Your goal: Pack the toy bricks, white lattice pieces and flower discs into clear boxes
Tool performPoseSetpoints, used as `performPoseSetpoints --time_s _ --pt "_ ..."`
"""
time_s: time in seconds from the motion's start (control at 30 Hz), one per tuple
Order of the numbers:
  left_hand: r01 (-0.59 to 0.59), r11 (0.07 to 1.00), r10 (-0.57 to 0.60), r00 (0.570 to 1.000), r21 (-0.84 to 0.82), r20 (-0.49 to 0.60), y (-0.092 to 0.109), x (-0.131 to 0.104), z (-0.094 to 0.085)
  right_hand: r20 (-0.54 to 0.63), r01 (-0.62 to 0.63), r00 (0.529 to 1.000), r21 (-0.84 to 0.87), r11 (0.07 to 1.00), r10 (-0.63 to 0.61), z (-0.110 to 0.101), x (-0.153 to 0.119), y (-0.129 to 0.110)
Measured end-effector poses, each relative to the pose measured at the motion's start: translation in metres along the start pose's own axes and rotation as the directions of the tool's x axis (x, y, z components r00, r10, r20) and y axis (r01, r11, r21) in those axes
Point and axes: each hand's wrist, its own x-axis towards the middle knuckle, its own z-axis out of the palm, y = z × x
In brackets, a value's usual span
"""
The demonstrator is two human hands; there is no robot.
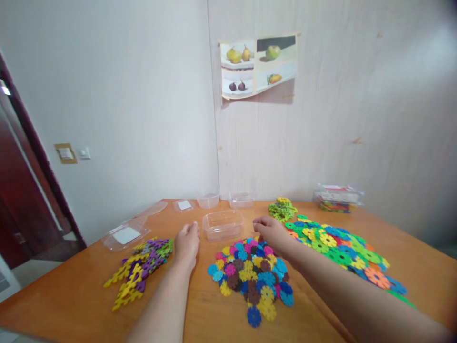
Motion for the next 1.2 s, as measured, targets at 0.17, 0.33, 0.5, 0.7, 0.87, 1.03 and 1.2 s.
performPoseSetpoints --time_s 0.17,0.33,0.5,0.7,0.87,1.03,1.2 --pt "-0.339 0.911 0.334 0.941 0.237 0.06 0.009 -0.012 0.004 0.195 0.409 0.912 -0.385 0.827 -0.36 -0.032 -0.064 0.005" --pt "-0.508 0.792 0.415 0.855 0.339 0.311 0.01 -0.031 0.016 0.557 0.639 0.735 -0.377 0.671 -0.387 -0.034 -0.114 0.013" --pt "-0.565 0.784 0.381 0.765 0.257 0.519 0.001 -0.035 0.024 0.614 0.62 0.728 -0.4 0.675 -0.305 -0.02 -0.111 0.022" --pt "-0.507 0.837 0.299 0.738 0.206 0.605 -0.005 -0.034 0.03 0.58 0.597 0.755 -0.416 0.686 -0.306 -0.004 -0.093 0.022" --pt "-0.437 0.88 0.217 0.717 0.185 0.662 -0.008 -0.034 0.031 0.535 0.584 0.78 -0.437 0.684 -0.325 0.009 -0.083 0.022" --pt "-0.346 0.934 0.209 0.731 0.089 0.65 -0.007 -0.034 0.031 0.508 0.581 0.787 -0.419 0.698 -0.35 0.021 -0.074 0.018" --pt "-0.274 0.96 0.18 0.761 0.057 0.623 -0.004 -0.034 0.03 0.462 0.589 0.787 -0.362 0.722 -0.41 0.025 -0.066 0.015"
